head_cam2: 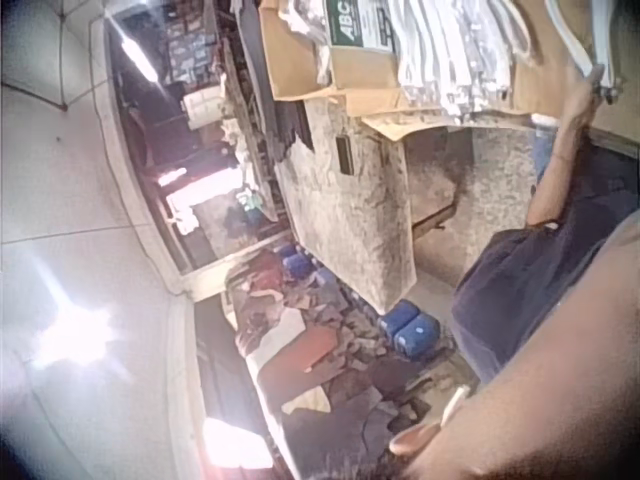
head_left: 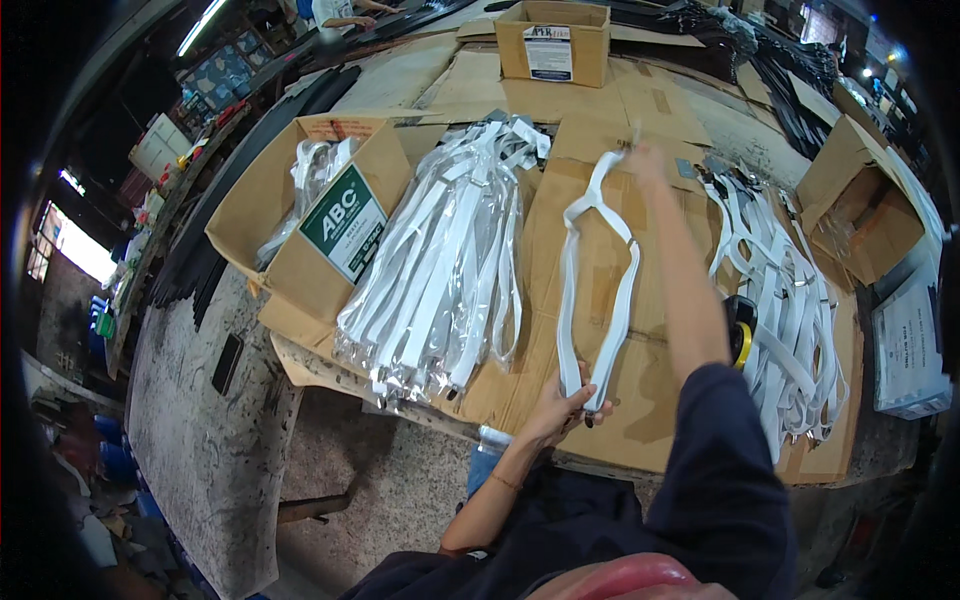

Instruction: Assembling white elastic straps with metal clips and sliding them into plastic packaging.

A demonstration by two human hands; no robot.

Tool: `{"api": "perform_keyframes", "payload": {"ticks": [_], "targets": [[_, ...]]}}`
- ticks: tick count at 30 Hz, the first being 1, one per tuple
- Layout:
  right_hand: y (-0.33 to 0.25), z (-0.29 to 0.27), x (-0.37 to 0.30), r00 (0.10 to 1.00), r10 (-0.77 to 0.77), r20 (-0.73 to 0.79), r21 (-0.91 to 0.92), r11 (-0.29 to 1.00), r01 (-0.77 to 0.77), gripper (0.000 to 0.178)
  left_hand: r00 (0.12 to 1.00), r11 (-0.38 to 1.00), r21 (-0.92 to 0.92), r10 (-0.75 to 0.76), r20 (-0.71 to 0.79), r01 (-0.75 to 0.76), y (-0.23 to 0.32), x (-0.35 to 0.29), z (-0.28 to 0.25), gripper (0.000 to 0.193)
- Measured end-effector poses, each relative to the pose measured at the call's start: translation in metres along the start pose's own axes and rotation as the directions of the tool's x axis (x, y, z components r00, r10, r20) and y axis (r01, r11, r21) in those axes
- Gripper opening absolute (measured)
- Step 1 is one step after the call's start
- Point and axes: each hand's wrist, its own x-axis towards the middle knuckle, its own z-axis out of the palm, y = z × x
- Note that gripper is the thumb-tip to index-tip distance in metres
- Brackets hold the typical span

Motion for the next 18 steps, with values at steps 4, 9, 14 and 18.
{"api": "perform_keyframes", "payload": {"ticks": [4, 9, 14, 18], "targets": [[0.031, 0.021, -0.154, 0.993, -0.111, -0.04, -0.094, 0.99, 0.107, 0.044, 1.0, 0.988, 0.152, 0.012, -0.004, -0.012, 0.01, -0.006, -0.002, 0.038], [0.016, -0.018, -0.255, 0.995, -0.082, 0.056, -0.188, 0.978, 0.091, 0.035, 0.999, 0.89, 0.455, -0.025, -0.024, 0.033, 0.01, -0.007, -0.013, 0.032], [0.042, -0.032, -0.258, 0.989, -0.136, 0.06, 0.263, 0.958, 0.115, 0.03, 0.997, 0.924, 0.382, 0.015, -0.082, 0.018, 0.014, -0.008, -0.012, 0.03], [0.074, -0.039, -0.236, 0.993, -0.056, 0.107, 0.473, 0.881, -0.001, 0.029, 0.987, 0.958, 0.239, 0.161, 0.016, -0.16, 0.021, -0.012, 0.001, 0.027]]}}
